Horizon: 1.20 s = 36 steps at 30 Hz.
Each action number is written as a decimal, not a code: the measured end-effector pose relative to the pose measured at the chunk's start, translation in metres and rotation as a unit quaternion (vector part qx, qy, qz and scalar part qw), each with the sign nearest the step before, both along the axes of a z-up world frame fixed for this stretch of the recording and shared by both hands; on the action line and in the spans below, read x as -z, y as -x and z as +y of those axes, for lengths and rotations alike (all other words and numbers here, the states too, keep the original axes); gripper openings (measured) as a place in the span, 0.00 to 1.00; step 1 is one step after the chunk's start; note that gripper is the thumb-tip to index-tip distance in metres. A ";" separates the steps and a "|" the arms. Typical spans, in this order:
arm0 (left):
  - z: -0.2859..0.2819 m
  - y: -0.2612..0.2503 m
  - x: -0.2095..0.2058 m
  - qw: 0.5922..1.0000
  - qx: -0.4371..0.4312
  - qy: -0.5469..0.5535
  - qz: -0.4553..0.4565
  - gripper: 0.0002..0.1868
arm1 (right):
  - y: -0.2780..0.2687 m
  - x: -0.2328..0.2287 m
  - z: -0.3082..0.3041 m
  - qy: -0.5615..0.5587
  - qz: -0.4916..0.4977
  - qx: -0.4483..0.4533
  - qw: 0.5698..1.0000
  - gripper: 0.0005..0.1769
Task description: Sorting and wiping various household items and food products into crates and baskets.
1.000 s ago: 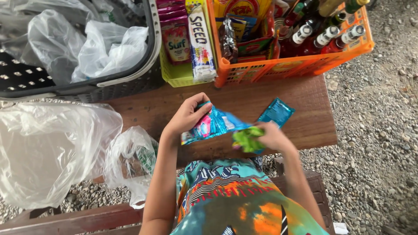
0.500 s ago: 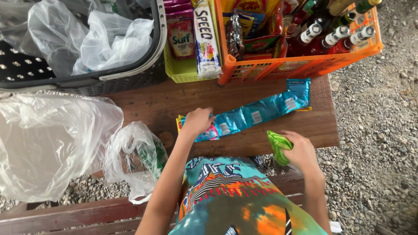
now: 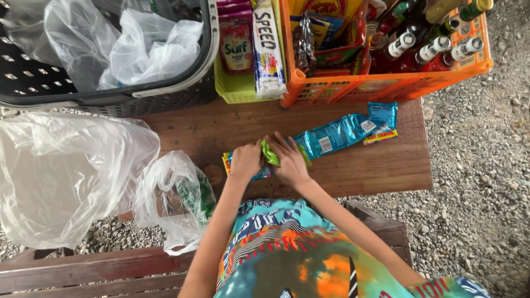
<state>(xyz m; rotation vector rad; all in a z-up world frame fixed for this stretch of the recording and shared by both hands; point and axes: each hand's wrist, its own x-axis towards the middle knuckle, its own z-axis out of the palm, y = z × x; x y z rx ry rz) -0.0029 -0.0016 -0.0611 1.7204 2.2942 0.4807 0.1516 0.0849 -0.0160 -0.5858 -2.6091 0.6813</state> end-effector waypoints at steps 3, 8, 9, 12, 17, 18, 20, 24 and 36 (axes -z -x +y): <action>0.002 -0.002 -0.023 0.999 -0.029 0.018 -0.033 0.17 | -0.022 0.007 0.021 -0.004 -0.023 0.029 0.999 0.30; 0.001 -0.002 -0.031 0.997 -0.043 0.006 -0.066 0.12 | -0.068 0.002 0.091 -0.111 -0.153 0.185 0.964 0.34; 0.001 -0.002 -0.033 0.997 -0.044 -0.003 -0.068 0.12 | -0.081 0.001 0.109 -0.179 -0.181 0.205 0.945 0.35; 0.003 -0.001 -0.032 0.996 -0.045 -0.013 -0.070 0.13 | -0.116 0.027 0.147 -0.142 -0.160 0.241 0.947 0.38; 0.002 0.000 -0.035 0.996 -0.048 -0.003 -0.075 0.13 | -0.130 0.039 0.166 -0.154 -0.162 0.328 0.918 0.36; 0.002 0.000 -0.034 0.996 -0.048 0.004 -0.076 0.14 | -0.130 0.039 0.167 -0.160 -0.135 0.356 0.911 0.34; 0.003 0.000 -0.034 0.996 -0.048 0.006 -0.074 0.14 | -0.116 0.037 0.157 -0.139 -0.136 0.336 0.922 0.30; 0.002 0.000 -0.030 0.997 -0.037 0.018 -0.069 0.13 | -0.068 0.004 0.092 -0.061 -0.036 0.205 0.976 0.32; 0.005 0.002 -0.020 0.997 -0.020 0.053 -0.047 0.27 | 0.015 0.002 0.015 0.000 -0.078 0.047 0.996 0.40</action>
